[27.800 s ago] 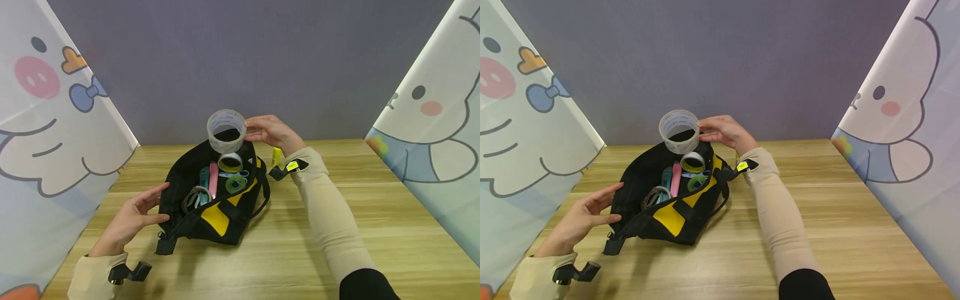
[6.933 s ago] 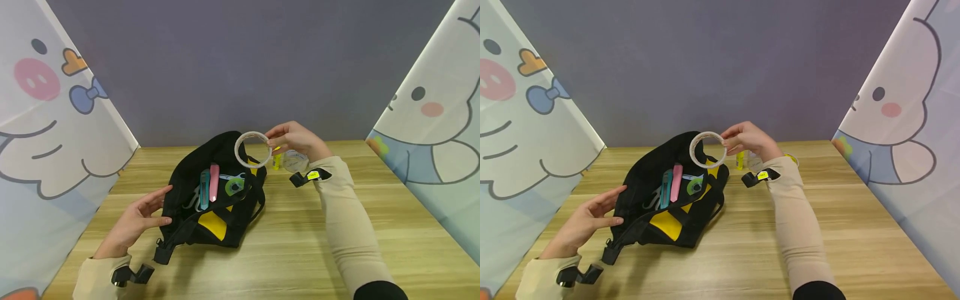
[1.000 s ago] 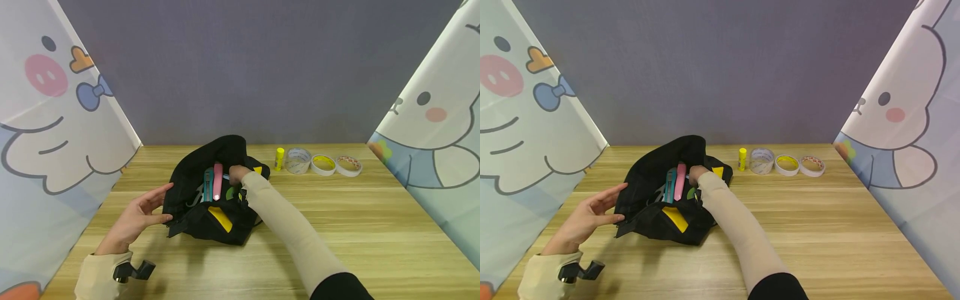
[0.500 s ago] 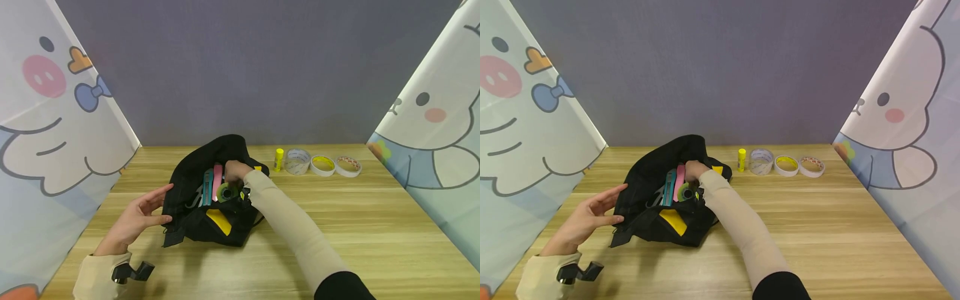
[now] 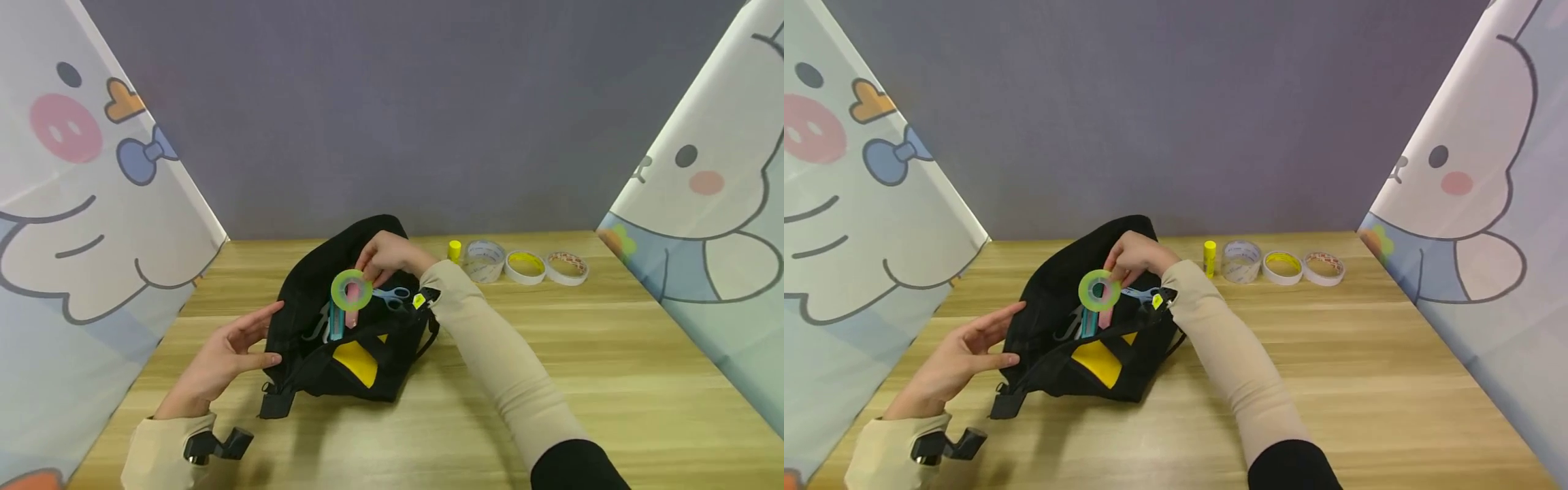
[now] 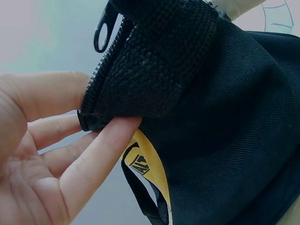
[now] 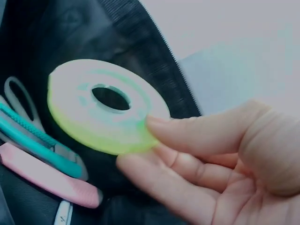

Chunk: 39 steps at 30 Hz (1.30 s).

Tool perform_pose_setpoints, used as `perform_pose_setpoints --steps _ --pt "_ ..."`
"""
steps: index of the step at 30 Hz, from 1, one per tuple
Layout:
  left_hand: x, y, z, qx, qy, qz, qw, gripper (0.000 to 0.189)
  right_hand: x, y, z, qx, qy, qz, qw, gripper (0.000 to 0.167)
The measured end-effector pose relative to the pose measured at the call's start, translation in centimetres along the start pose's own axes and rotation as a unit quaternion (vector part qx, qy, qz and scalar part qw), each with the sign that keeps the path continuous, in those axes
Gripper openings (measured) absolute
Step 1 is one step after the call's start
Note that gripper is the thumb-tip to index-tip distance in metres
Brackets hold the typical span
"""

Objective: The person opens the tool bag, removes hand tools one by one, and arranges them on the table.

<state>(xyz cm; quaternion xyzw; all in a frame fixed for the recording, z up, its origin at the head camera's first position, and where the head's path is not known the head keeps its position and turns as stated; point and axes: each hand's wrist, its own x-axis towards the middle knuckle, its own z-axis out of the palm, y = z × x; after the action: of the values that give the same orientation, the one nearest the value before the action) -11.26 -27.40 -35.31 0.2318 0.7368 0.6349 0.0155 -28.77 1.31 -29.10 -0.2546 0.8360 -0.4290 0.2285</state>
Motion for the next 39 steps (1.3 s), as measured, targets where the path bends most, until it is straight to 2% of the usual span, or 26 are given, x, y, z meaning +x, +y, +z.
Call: perform_pose_setpoints --steps 3,7,14,16,22,27,30,34,39 --pt "-0.1 0.0 -0.1 0.005 0.007 0.001 1.0 0.077 -0.6 -0.7 -0.7 0.033 0.012 -0.022 0.9992 0.014" --pt "-0.3 0.2 -0.2 0.006 0.011 0.003 0.9999 0.077 -1.8 -1.2 -1.6 0.043 0.035 -0.039 0.9977 0.017" --pt "-0.3 0.6 -0.1 0.054 0.035 -0.055 0.9964 0.076 -4.4 -0.2 -3.8 0.088 0.095 -0.046 0.9905 0.022" --pt "-0.2 0.7 0.0 0.06 0.037 -0.06 0.9957 0.076 -5.2 0.4 -4.4 0.105 0.111 -0.047 0.9872 0.024" --pt "0.0 0.4 0.1 0.029 0.017 -0.034 0.9989 0.075 -7.3 2.7 -6.1 0.16 0.158 -0.064 0.9722 0.027" --pt "-0.2 0.4 0.1 0.035 0.019 -0.037 0.9985 0.075 -8.8 4.4 -7.3 0.19 0.194 -0.074 0.9596 0.026" --pt "-0.3 0.4 0.2 0.041 0.024 -0.041 0.998 0.075 -9.8 5.2 -7.9 0.201 0.215 -0.082 0.9521 0.023" --pt "-0.1 0.2 0.3 0.03 0.018 -0.029 0.999 0.075 -11.5 6.3 -8.7 0.218 0.244 -0.092 0.9404 0.014" --pt "0.0 0.1 0.3 0.024 0.013 -0.019 0.9995 0.074 -13.3 8.3 -9.6 0.258 0.274 -0.102 0.9208 0.027"
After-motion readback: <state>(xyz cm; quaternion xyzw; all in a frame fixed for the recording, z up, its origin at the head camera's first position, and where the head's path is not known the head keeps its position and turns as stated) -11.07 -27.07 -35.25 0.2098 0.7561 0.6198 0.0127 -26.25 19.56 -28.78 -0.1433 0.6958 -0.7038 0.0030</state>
